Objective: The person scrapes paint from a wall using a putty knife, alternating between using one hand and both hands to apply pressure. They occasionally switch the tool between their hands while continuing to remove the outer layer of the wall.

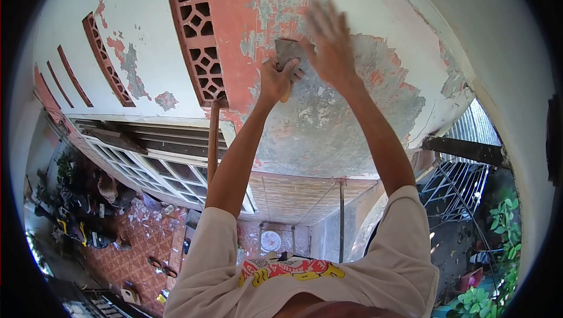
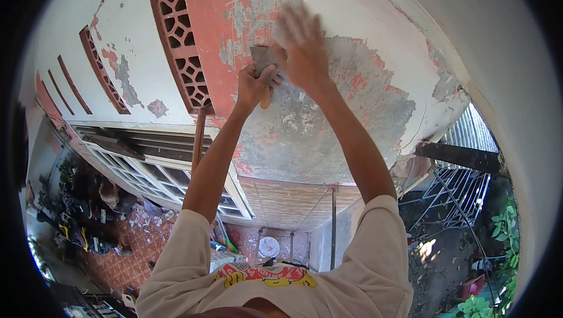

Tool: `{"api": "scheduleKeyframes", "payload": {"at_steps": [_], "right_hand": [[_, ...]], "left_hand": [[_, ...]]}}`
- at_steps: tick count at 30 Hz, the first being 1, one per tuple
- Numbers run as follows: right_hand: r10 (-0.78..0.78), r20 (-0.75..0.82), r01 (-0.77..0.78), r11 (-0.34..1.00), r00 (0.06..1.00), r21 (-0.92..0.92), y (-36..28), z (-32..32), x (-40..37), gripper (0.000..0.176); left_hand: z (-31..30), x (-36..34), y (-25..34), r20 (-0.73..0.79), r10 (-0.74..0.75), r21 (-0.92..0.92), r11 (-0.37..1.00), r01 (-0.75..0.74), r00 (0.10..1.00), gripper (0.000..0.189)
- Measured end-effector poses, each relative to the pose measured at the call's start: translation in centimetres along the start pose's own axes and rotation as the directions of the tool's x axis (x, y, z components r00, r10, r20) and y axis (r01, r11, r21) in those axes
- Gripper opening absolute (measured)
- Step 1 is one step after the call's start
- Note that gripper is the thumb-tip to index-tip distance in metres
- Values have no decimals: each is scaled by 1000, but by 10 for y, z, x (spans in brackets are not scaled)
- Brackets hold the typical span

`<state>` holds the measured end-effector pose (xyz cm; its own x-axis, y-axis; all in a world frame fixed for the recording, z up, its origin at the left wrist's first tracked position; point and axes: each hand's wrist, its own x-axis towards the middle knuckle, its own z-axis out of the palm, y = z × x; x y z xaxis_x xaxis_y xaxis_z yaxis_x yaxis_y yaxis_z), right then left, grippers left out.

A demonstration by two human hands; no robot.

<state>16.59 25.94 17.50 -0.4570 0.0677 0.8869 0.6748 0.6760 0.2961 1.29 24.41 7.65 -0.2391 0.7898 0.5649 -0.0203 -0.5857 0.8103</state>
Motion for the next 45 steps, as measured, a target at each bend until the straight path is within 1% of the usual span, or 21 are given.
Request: {"api": "scheduleKeyframes", "payload": {"at_steps": [3, 5, 7, 10, 12, 14, 15, 18, 21, 22, 24, 25, 26, 28, 31, 32, 33, 36, 39, 42, 45], "right_hand": [[37, 46, -49, 956, 998, 289, -29, -14, -38, 38], [287, -78, -225, 868, 955, 442, -59, -24, -73, 30], [496, 40, -416, 679, 867, 605, -91, -33, -125, 27], [704, 310, -726, 419, 639, 545, -154, -26, -232, 24], [721, 505, -864, 272, 475, 424, -207, -22, -319, 34], [575, 717, -909, 127, 393, 396, -244, -33, -375, 34], [513, 817, -937, -63, 264, 342, -258, -42, -383, 33], [481, 854, -915, -219, 199, 337, -274, -27, -399, 34], [550, 801, -901, -184, 237, 393, -246, -15, -357, 41], [597, 751, -842, -221, 283, 492, -236, -7, -347, 41], [626, 673, -814, -103, 394, 572, -204, -19, -297, 41], [636, 686, -761, -232, 353, 606, -195, -20, -285, 40], [644, 663, -753, -200, 380, 626, -185, -32, -262, 35], [521, 746, -693, -349, 416, 630, -173, -34, -255, 38], [150, 885, -896, 8, 440, 444, -166, -22, -294, 50], [34, 904, -743, 583, 426, 328, -172, -30, -313, 58], [-51, 934, -283, 946, 353, 158, -179, -39, -329, 67], [-240, 969, -640, 755, -65, 144, -187, -33, -355, 74], [-256, 935, -764, 542, 245, 349, -197, -33, -357, 75], [-260, 933, -779, 518, 248, 352, -203, -26, -340, 70], [-258, 921, -926, 162, 293, 340, -202, -32, -301, 65]], "left_hand": [[2, -4, 6, -32, -5, 5, 1000, 6, 999, 18], [2, -3, 7, -27, -8, 13, 1000, 9, 1000, 18], [-2, 0, 3, 11, -19, 32, 999, 18, 1000, 18], [-7, 1, -2, 32, 15, 49, 999, -17, 999, 21], [-5, -9, 16, 39, -112, 88, 990, 109, 993, 23], [-5, -17, 34, 64, -165, 96, 983, 158, 984, 25], [-4, -20, 39, 86, -155, 80, 986, 148, 984, 26], [2, -34, 54, 72, -148, 42, 988, 146, 986, 29], [9, -47, 68, 67, -156, 53, 987, 153, 985, 30], [12, -49, 74, 69, -157, 60, 986, 152, 985, 31], [17, -52, 85, 98, -117, 43, 993, 113, 988, 30], [19, -53, 91, 111, -97, 33, 995, 94, 989, 30], [20, -55, 98, 137, -96, 54, 995, 89, 986, 30], [21, -58, 107, 185, -88, 90, 993, 72, 979, 30], [20, -58, 105, 209, -85, 125, 990, 60, 974, 28], [19, -59, 105, 238, -81, 139, 989, 49, 968, 28], [17, -60, 103, 264, -74, 152, 988, 34, 962, 28], [9, -73, 96, 286, -136, 208, 975, 78, 948, 26], [1, -84, 83, 283, -197, 233, 963, 132, 939, 25], [-9, -95, 70, 267, -249, 258, 949, 180, 931, 25], [-18, -106, 58, 251, -267, 244, 948, 206, 930, 26]]}}
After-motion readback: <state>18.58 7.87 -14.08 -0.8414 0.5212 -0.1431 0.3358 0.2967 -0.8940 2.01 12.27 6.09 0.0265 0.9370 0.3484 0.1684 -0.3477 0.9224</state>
